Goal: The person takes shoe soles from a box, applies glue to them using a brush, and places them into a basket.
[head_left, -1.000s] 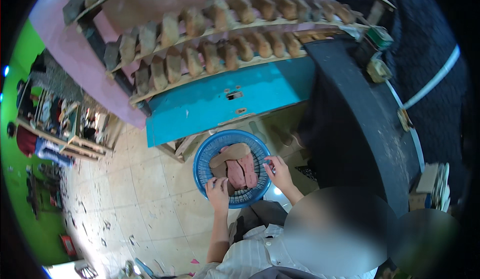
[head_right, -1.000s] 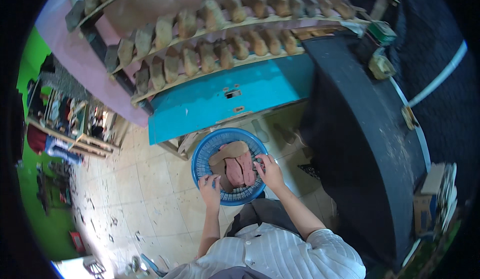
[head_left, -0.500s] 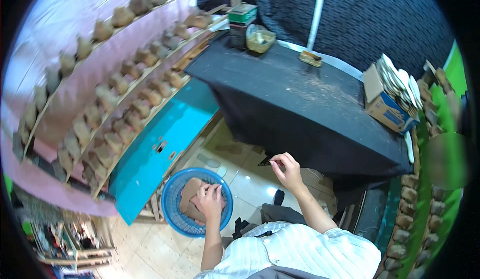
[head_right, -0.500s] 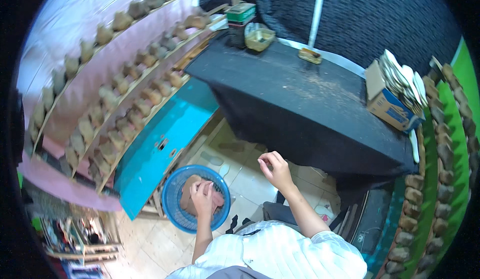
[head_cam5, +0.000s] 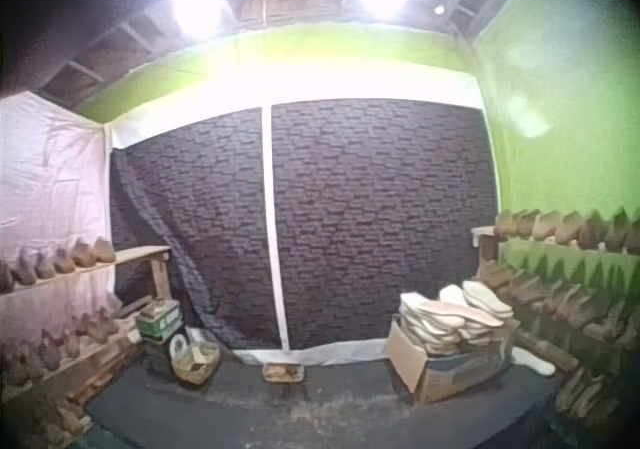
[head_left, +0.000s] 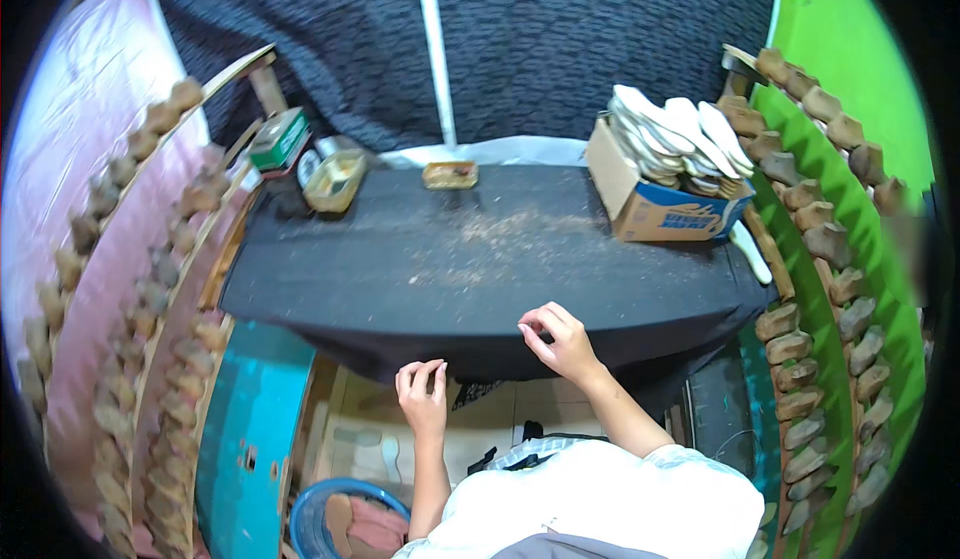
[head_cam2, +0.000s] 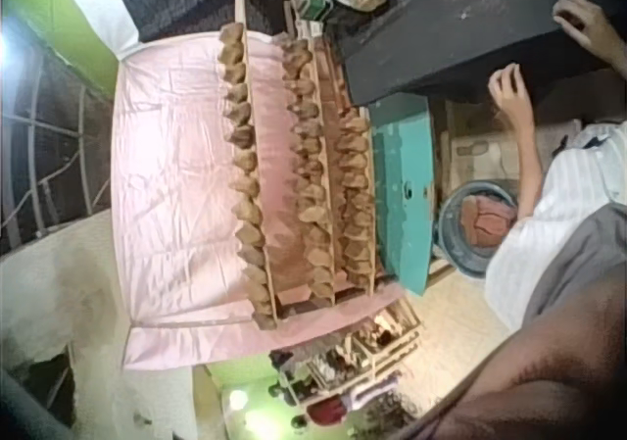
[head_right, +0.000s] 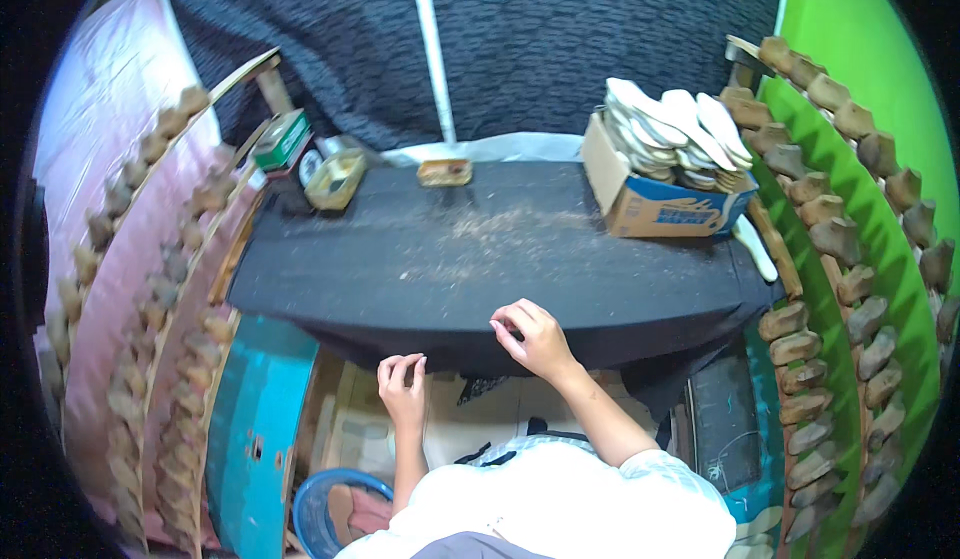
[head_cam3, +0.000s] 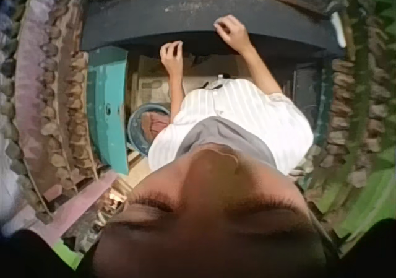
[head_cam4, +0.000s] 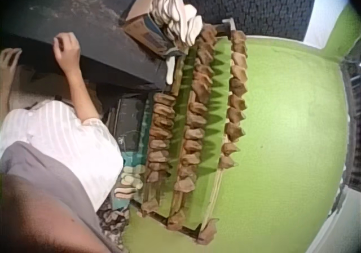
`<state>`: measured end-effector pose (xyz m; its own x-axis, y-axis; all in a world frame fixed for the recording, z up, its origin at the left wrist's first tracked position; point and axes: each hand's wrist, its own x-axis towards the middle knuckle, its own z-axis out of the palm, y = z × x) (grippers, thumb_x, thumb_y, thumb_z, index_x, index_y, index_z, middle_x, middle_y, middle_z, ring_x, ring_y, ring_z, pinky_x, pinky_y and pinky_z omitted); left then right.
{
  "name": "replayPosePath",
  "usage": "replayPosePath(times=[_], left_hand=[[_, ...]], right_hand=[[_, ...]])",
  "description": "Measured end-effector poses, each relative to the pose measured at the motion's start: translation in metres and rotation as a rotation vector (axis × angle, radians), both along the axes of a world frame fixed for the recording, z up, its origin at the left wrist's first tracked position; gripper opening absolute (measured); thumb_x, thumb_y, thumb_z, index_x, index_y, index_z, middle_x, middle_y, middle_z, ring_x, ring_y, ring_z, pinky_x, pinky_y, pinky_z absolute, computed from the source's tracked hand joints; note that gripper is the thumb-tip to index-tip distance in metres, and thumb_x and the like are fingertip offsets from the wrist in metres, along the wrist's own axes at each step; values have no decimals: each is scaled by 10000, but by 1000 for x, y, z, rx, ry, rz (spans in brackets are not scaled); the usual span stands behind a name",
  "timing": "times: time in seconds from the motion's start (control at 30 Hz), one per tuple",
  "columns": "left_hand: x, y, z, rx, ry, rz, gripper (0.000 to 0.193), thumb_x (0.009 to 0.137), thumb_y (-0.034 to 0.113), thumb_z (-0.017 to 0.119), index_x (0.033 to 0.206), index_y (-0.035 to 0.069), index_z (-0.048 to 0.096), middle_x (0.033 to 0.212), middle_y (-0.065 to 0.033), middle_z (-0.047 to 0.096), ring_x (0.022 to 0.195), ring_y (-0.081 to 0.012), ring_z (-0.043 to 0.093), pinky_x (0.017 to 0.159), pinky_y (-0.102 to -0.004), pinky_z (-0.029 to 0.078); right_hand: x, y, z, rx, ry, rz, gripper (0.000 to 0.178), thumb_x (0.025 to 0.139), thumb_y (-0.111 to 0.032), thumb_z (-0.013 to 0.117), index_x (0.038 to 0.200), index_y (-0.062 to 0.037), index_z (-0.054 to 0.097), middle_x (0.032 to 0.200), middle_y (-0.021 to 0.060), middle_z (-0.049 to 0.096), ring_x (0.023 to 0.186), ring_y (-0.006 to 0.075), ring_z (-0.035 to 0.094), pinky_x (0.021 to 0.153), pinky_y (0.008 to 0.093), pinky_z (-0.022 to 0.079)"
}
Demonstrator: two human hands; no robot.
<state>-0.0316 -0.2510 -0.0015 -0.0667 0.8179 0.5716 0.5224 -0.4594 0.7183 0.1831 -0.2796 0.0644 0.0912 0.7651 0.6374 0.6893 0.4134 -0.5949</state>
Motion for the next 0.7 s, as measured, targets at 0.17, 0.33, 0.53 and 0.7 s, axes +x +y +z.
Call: replayPosePath(times=[0.17,0.33,0.53,0.7], left_hand=[[81,56,15,3,-112,-199,97,744,80,689,838,68,666,794,-69,538,623,-159,541,573,-289,452],[130,95,23,-5,-55,-395,95,749,66,688,841,64,666,801,-64,547,543,-126,521,530,-253,448],[167,145,40,-11,27,-599,82,746,36,678,827,41,662,806,-81,562,611,-142,537,510,-234,451],[199,170,46,-2,41,-726,80,742,41,682,819,41,660,804,-78,563,590,-131,526,516,-243,440]], right_hand=[[69,26,10,65,-24,-180,61,749,-51,644,782,-55,593,725,50,567,633,175,575,596,282,466],[111,33,14,89,15,-373,78,734,-42,655,785,-52,597,735,50,576,635,169,586,606,285,470],[143,37,28,127,-24,-577,94,724,1,653,803,-27,609,756,73,588,643,173,584,587,269,474],[186,41,62,240,-211,-810,150,687,-12,662,813,-66,600,770,63,589,745,246,570,671,344,457]])
